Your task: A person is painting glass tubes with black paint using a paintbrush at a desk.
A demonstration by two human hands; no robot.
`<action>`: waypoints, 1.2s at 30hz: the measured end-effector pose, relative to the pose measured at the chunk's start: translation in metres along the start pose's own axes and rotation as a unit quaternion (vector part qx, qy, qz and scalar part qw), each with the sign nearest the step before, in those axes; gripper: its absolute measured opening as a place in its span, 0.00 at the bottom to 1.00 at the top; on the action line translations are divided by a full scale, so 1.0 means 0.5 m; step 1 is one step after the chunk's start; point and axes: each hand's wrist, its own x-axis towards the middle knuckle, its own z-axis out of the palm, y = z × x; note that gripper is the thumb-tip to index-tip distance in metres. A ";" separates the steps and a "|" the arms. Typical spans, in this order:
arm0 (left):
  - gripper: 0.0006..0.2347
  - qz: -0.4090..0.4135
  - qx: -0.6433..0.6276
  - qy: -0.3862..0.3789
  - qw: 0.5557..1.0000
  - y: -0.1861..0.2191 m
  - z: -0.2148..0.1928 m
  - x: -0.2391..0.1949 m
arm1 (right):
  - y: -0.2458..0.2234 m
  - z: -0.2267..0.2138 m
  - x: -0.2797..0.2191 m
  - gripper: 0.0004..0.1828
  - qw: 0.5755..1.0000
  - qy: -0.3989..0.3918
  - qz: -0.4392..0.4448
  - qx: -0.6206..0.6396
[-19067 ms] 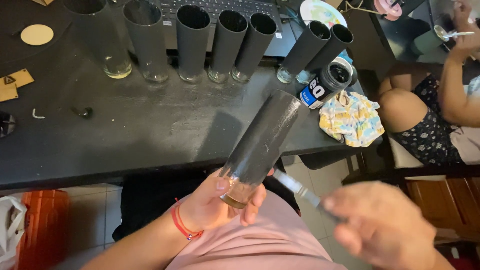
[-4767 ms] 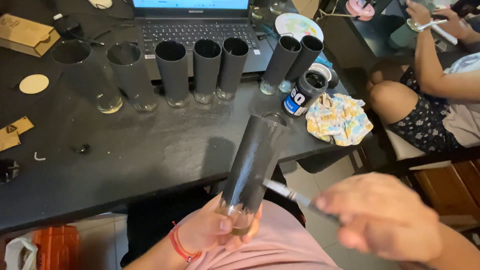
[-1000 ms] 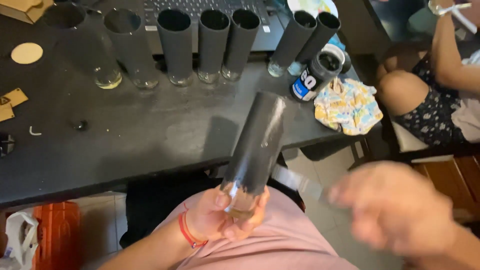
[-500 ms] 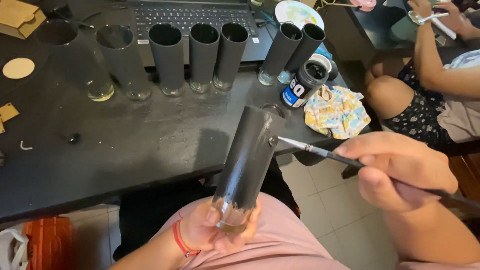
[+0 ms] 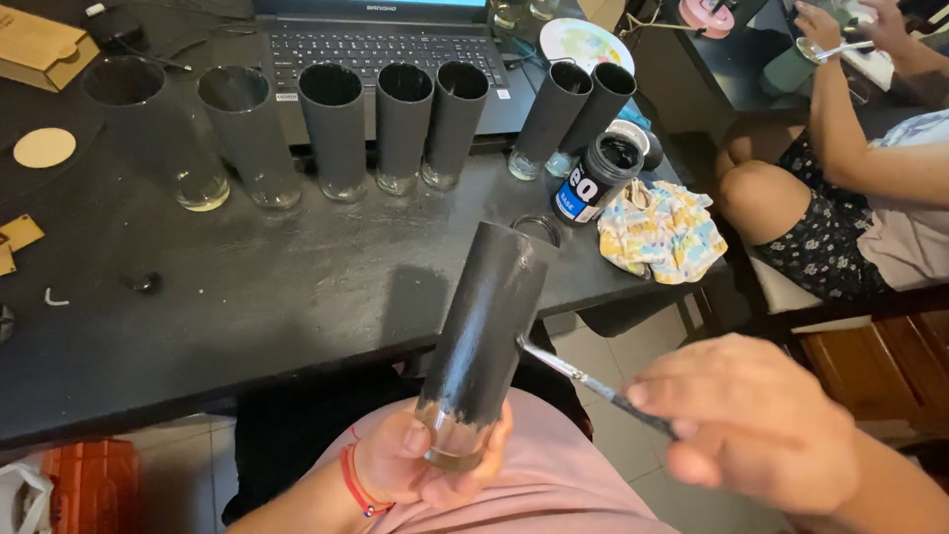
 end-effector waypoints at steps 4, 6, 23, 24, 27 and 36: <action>0.25 -0.002 -0.010 -0.024 1.000 -0.003 0.007 0.005 | 0.041 0.013 0.033 0.11 0.976 0.195 -0.099 -0.019; 0.24 0.012 0.006 -0.029 0.999 0.002 0.018 0.010 | 0.077 0.019 0.059 0.13 0.917 0.359 -0.138 -0.109; 0.24 -0.006 -0.030 -0.071 0.997 -0.003 0.018 0.010 | 0.070 -0.021 0.027 0.13 0.946 0.271 -0.037 0.174; 0.25 -0.012 -0.012 -0.062 0.998 -0.002 0.013 0.007 | 0.059 -0.024 0.035 0.15 0.954 0.230 -0.040 0.186; 0.24 0.030 0.011 -0.074 0.997 -0.005 0.025 0.014 | 0.077 -0.031 0.020 0.12 0.954 0.281 -0.029 0.102; 0.24 0.008 -0.013 -0.043 0.999 -0.006 0.035 0.012 | 0.092 -0.134 -0.046 0.24 0.971 -0.088 0.178 0.133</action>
